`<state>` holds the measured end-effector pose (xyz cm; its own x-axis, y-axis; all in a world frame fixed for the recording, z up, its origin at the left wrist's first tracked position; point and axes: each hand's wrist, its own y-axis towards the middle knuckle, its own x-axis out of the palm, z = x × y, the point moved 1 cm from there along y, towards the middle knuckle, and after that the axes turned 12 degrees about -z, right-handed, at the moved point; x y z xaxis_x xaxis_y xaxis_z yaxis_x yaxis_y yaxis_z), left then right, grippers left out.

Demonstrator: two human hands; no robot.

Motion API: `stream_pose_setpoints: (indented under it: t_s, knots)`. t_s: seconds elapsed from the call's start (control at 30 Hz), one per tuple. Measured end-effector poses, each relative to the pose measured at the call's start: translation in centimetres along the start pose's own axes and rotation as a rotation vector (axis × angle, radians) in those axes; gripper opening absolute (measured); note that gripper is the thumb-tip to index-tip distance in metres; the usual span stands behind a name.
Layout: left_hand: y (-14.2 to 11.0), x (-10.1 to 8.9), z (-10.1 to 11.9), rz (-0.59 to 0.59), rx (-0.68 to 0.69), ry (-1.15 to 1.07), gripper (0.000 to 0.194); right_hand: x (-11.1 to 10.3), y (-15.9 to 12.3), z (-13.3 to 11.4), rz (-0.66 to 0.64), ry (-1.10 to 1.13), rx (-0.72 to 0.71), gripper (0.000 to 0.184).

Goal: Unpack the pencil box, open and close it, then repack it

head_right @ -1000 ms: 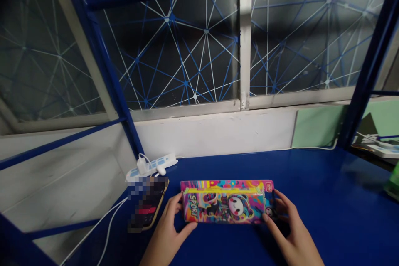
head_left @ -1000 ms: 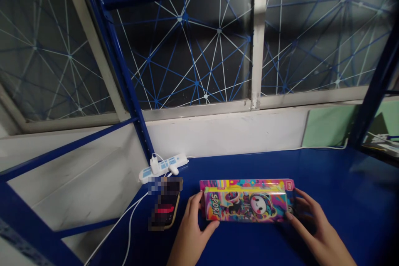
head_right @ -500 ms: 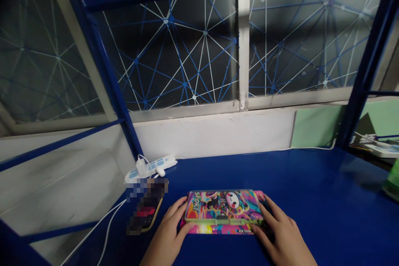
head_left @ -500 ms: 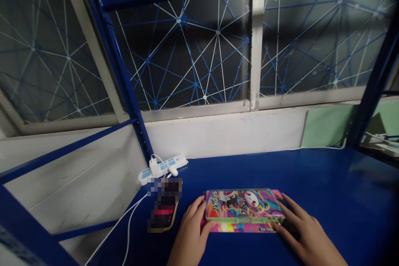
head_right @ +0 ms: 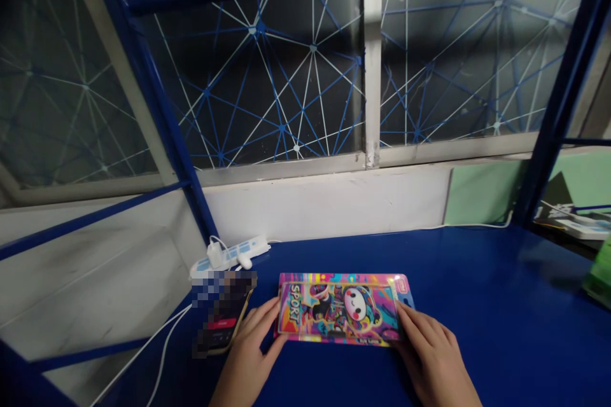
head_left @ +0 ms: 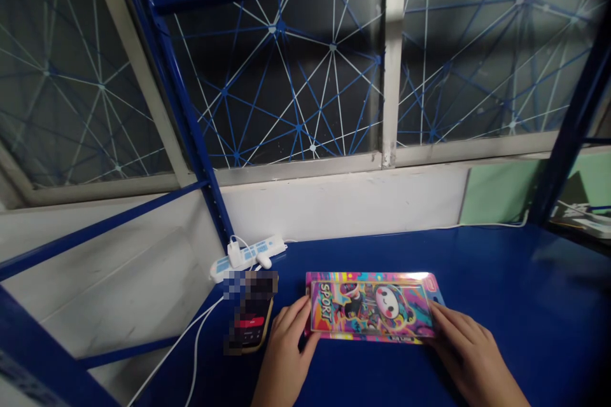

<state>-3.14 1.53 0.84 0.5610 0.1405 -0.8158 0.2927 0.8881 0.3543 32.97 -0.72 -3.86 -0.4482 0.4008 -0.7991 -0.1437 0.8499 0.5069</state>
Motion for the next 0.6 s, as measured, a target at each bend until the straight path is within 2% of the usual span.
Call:
stream_pose_setpoints:
  t_s: [0.13,0.4,0.5,0.6]
  knots:
    - [0.0,0.0,0.2,0.027,0.009,-0.042,0.046,-0.3,-0.1,-0.9,0.021,0.104,-0.038,0.051]
    - [-0.4,-0.5,1.1,0.024,0.011,-0.114,0.042,-0.2,-1.2,-1.8,-0.025,0.270,0.126,0.058]
    - [-0.7,-0.5,1.4,0.026,-0.004,-0.303,0.042,-0.5,-1.3,-2.2,-0.019,0.393,0.194,0.063]
    - [-0.9,-0.2,1.6,0.044,-0.030,-0.549,0.050,-0.8,-1.2,-2.4,-0.033,0.558,0.241,0.070]
